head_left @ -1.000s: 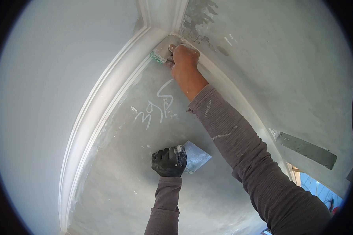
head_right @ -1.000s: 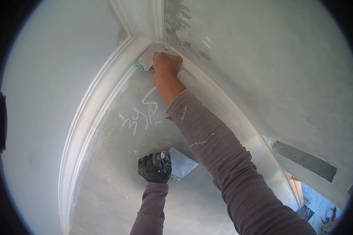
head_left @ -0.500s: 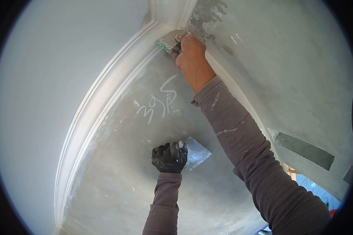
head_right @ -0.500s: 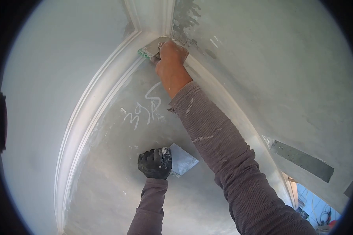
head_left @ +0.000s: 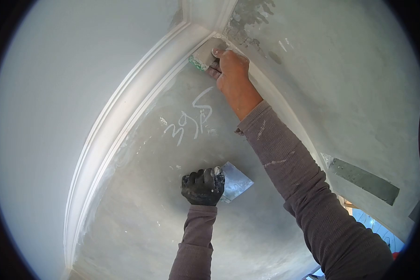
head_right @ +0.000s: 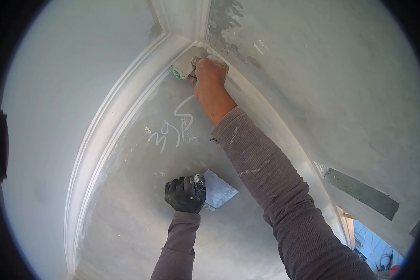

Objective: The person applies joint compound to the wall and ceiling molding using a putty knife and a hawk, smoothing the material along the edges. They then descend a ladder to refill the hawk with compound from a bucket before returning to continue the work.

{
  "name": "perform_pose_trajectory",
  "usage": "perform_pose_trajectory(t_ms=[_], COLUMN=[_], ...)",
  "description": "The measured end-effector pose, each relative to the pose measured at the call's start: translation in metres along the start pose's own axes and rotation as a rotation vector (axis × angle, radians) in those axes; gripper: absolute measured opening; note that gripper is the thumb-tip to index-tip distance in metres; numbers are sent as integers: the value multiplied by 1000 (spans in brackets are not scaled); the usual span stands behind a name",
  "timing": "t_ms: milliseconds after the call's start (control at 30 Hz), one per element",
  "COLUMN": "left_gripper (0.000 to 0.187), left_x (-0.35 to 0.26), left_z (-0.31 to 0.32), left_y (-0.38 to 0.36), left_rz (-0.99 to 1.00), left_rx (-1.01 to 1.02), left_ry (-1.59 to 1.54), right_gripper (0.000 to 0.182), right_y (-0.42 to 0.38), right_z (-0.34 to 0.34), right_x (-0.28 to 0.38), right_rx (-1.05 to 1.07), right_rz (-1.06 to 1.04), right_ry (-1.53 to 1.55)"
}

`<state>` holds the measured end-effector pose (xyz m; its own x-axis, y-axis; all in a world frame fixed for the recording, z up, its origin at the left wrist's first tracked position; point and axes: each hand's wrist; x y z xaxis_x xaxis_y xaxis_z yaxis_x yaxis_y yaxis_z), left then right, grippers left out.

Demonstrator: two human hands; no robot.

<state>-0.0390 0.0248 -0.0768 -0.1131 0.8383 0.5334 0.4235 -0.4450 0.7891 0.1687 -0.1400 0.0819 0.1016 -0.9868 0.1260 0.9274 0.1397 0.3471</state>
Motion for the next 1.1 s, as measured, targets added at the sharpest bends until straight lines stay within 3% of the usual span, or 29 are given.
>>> perform_pose_trajectory(t_ms=[433, 667, 733, 767, 833, 867, 933, 967, 1033, 1100], left_gripper=[18, 17, 17, 17, 15, 15, 16, 16, 19, 20], left_x=[2, 1, 2, 2, 1, 2, 3, 3, 4, 4], left_z=[0, -1, -2, 0, -1, 0, -1, -1, -2, -1], left_y=[-2, 0, -1, 0, 1, 2, 2, 1, 0, -1], left_rz=[12, 26, 69, 59, 85, 78, 127, 121, 108, 108], left_rx=[-3, -10, -33, -44, -89, -91, -111, -112, -61, -62], left_ry=[-8, -22, -5, -7, -38, -39, -37, -38, -42, -38], right_gripper=[29, 24, 23, 23, 21, 21, 19, 19, 18, 22], right_y=[3, -7, -14, -15, -11, -7, -5, -1, 4, 10], right_z=[21, 12, -16, -30, -57, -62, -66, -67, -59, -56], right_x=[15, 32, 20, 19, 12, 4, -8, -11, -6, 3], right_rx=[-102, -48, 20, 31, -267, -261, -375, -369, -375, -388], right_rz=[46, -4, -332, -334, -844, -845, -1258, -1259, -1524, -1514], right_ry=[140, 83, -190, -200, -999, -1005, -1174, -1178, -1255, -1301])
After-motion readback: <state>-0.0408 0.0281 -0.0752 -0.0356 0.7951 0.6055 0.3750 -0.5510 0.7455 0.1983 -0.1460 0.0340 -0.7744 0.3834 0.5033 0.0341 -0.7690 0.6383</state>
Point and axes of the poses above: each hand's wrist, its own y-axis towards the middle knuckle, its own z-axis out of the palm, x = y × z, and after that the axes turned 14 degrees about -y, right-handed
